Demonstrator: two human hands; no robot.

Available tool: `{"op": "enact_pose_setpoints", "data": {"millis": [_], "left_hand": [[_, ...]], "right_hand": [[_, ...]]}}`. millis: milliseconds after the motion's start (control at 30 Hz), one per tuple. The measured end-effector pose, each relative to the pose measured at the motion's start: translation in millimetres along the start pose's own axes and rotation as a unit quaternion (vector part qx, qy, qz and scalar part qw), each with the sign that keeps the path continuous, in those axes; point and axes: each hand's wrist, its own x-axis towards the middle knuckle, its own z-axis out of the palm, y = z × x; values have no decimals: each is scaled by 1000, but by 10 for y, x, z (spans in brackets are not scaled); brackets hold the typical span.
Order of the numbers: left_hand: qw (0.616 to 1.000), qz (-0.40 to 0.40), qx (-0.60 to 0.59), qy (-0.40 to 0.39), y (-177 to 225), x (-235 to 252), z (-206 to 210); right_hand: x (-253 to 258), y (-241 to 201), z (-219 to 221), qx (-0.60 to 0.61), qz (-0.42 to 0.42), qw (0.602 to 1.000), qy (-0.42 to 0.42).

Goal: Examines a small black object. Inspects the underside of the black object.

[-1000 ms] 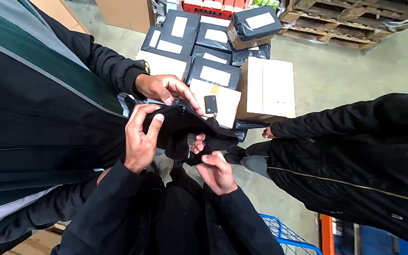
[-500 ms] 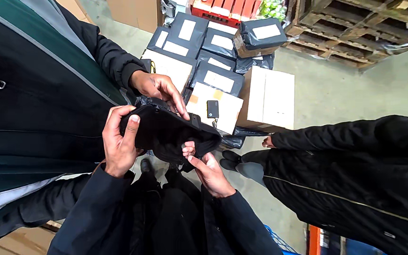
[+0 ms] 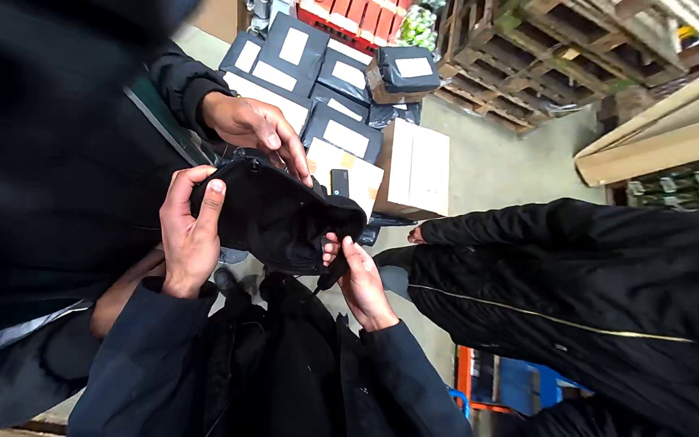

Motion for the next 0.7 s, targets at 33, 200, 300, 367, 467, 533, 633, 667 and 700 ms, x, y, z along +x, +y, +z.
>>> {"op": "enact_pose_setpoints", "data": {"millis": [33,200,300,367,467,533,633,667,700], "left_hand": [[1000,-3,-8,3,16,-6,-3],[1000,12,16,21,0,18,66],[998,40,22,36,16,45,181],[997,43,30,50,39,47,282],[994,28,35,95,102,39,479],[992,32,24,122,78,59,566],[985,8,24,168,79,35,650],[983,4,38,182,109,9,678],[979,13,69,189,145,-26,707]], "right_hand": [[24,-1,14,-21,-4,1000,-1],[461,42,-170,-76,-4,994,-77],[802,57,-356,-89,2,987,-134],[1047,77,-507,-91,9,980,-178],[1392,135,-713,-55,40,964,-258],[1546,154,-794,-54,64,945,-315],[1675,86,-834,-117,87,911,-386],[1688,56,-840,-140,94,901,-399],[1701,48,-841,-155,97,894,-409]]}}
